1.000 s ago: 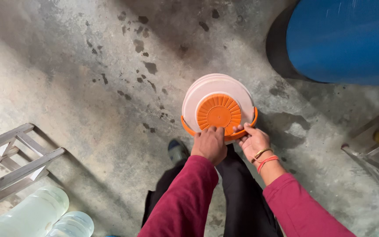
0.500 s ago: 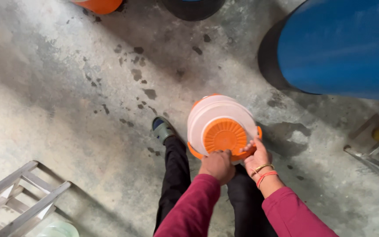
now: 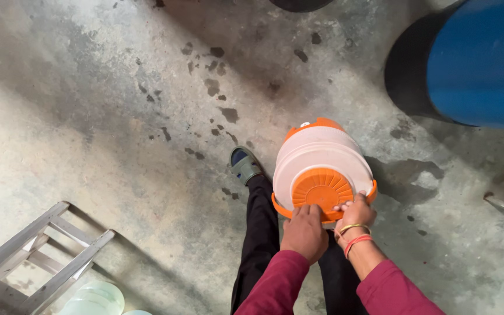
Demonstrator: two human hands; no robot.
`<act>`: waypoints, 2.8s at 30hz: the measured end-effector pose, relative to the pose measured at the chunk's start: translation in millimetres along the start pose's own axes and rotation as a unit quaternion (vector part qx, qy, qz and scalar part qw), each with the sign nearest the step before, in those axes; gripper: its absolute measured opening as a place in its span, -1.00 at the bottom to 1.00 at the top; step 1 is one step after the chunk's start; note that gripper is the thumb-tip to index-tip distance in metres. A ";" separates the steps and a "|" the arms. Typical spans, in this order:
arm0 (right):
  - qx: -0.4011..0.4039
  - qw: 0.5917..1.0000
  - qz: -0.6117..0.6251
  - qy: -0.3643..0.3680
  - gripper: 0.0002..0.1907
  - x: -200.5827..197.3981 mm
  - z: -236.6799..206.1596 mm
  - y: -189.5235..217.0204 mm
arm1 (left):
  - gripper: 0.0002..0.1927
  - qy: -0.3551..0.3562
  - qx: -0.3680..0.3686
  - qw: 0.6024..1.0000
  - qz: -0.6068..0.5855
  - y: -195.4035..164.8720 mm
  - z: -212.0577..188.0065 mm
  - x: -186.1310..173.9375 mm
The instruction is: The person carries a white and orange lidded water can across the concrete floor and sets it down near large blue tanks, then carries a blue-lidded water can to another spot, and finally moves a large clear water bottle and touches its cap area. The containers are relocated one at a time by hand.
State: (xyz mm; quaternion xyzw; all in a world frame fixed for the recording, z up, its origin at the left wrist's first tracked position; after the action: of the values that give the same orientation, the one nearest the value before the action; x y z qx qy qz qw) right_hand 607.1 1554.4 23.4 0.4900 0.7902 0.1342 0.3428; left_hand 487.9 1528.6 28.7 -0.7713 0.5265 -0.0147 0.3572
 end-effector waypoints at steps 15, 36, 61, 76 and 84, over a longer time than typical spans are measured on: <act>-0.155 0.924 -0.244 0.250 -0.76 84.6 -63.4 10.1 | -0.48 -0.022 -0.104 0.943 -0.317 15.1 9.7 -46.1; -0.307 0.675 -0.554 0.379 -0.57 115.0 -80.8 13.6 | -0.69 -0.175 -0.187 0.773 -0.580 103.2 -24.0 -133.8; -0.195 0.674 -0.591 0.398 -0.65 150.5 -78.2 84.7 | -0.65 -0.183 -0.210 0.914 -0.295 38.6 29.4 -219.1; -0.009 0.675 -0.552 0.490 -0.68 174.9 -54.1 86.5 | -0.65 -0.052 -0.192 0.955 -0.221 47.8 83.6 -238.8; -0.055 0.718 -0.602 0.344 -0.70 189.8 -71.9 55.7 | -0.72 -0.134 -0.163 0.943 -0.259 99.2 74.6 -293.0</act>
State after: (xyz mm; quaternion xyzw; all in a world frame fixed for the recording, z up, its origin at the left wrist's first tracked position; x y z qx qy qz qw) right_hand 542.6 1754.7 28.4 -0.1888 0.9733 0.1021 0.0817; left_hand 307.7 1790.8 20.5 -0.9233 0.2513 0.0830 0.2783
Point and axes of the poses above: each hand's wrist, its own z-axis towards the middle knuckle, its own x-axis out of the palm, y = z × x, the point moved 1 cm from there along z, towards the middle knuckle
